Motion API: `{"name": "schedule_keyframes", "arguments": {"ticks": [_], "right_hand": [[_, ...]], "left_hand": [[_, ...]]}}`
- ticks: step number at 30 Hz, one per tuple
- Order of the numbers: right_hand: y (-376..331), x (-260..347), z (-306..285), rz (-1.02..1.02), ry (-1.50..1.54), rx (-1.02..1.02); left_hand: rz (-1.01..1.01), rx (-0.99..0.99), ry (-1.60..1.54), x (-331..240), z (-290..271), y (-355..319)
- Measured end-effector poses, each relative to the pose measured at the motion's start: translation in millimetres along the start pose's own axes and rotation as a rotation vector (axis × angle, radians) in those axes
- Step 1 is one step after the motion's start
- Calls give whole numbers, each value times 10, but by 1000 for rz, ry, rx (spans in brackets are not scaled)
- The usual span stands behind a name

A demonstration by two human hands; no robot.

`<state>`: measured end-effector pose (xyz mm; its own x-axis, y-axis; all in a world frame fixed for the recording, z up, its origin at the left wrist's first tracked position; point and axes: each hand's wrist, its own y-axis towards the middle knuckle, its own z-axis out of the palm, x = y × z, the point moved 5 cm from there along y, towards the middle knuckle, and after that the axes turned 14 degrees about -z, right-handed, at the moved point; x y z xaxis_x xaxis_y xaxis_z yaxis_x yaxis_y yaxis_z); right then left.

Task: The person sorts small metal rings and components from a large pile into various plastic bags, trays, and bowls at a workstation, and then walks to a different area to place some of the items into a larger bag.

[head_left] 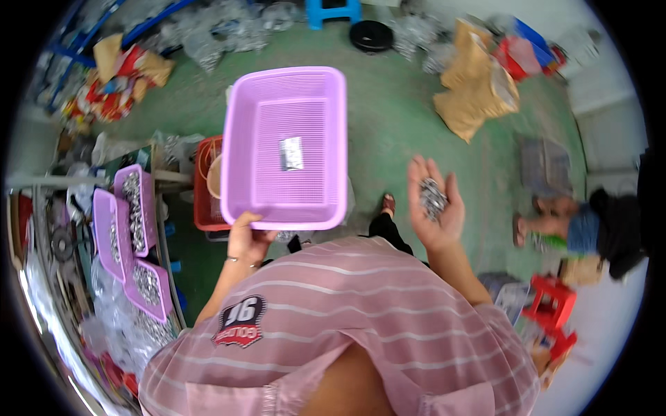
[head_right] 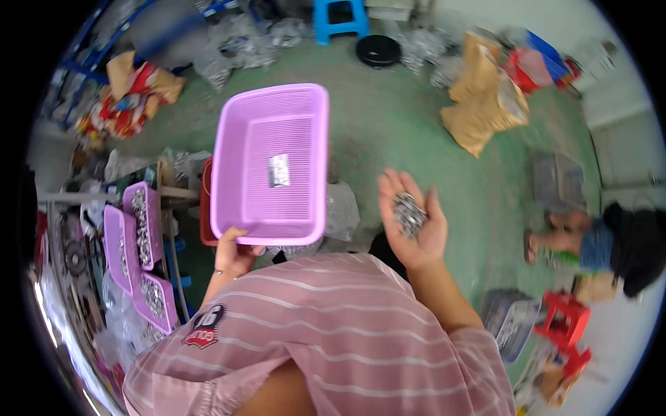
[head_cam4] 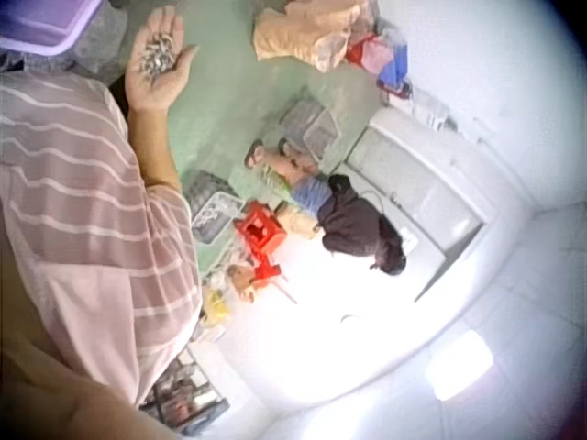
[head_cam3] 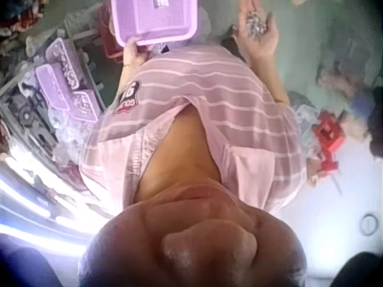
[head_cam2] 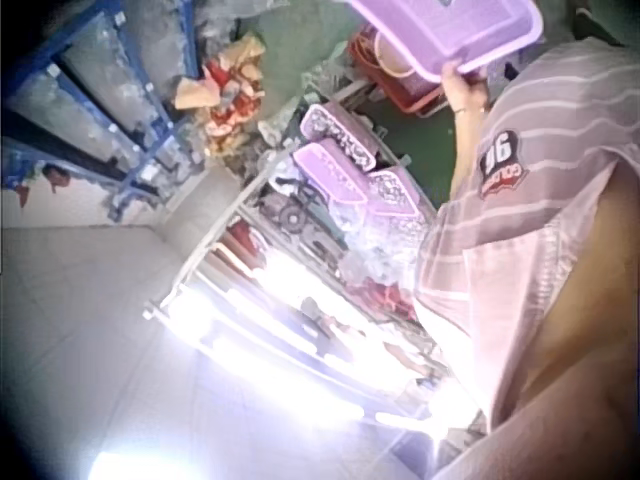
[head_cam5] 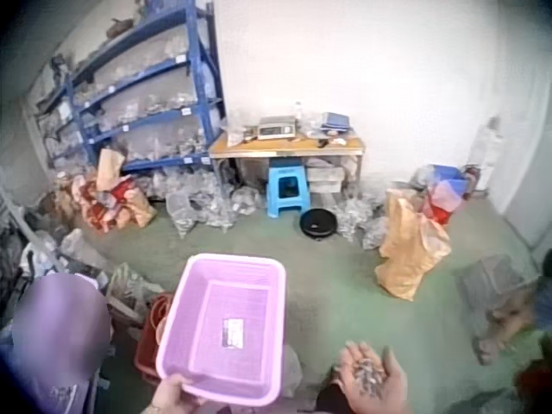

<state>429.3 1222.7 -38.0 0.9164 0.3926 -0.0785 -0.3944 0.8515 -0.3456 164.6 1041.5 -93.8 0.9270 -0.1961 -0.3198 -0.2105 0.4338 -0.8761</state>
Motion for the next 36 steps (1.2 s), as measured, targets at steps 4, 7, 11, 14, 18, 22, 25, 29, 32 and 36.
{"name": "schedule_keyframes", "arguments": {"ticks": [4, 7, 11, 14, 18, 22, 25, 29, 32, 36], "right_hand": [[498, 931, 137, -7, 31, -89], [763, 1368, 338, -179, -128, -146], [1334, 1620, 712, -144, -169, 55], [1824, 1487, 991, -59, -141, 134], [2455, 1108, 1177, 2, -181, 50], [3209, 558, 1331, 231, -303, -66], [3743, 137, 1329, 450, -400, -119], [4484, -453, 1687, 568, -471, -4], [5011, -839, 1930, 561, -492, -16], [5896, -1434, 2170, 652, -524, 8]], "left_hand": [[-3, 4, -125, 255, 971, 256], [-20, 2, -138, 234, 1433, 384], [35, -16, -211, 93, 1671, 510], [60, -54, -222, -126, 1643, 707], [105, -116, -313, -448, 1667, 943], [131, -68, -430, -922, 1836, 1421], [124, -42, -492, -1432, 2134, 1723], [103, -51, -511, -2158, 2416, 1867], [191, -83, -541, -2638, 2525, 1959], [273, -106, -640, -3339, 2587, 2199]]}}
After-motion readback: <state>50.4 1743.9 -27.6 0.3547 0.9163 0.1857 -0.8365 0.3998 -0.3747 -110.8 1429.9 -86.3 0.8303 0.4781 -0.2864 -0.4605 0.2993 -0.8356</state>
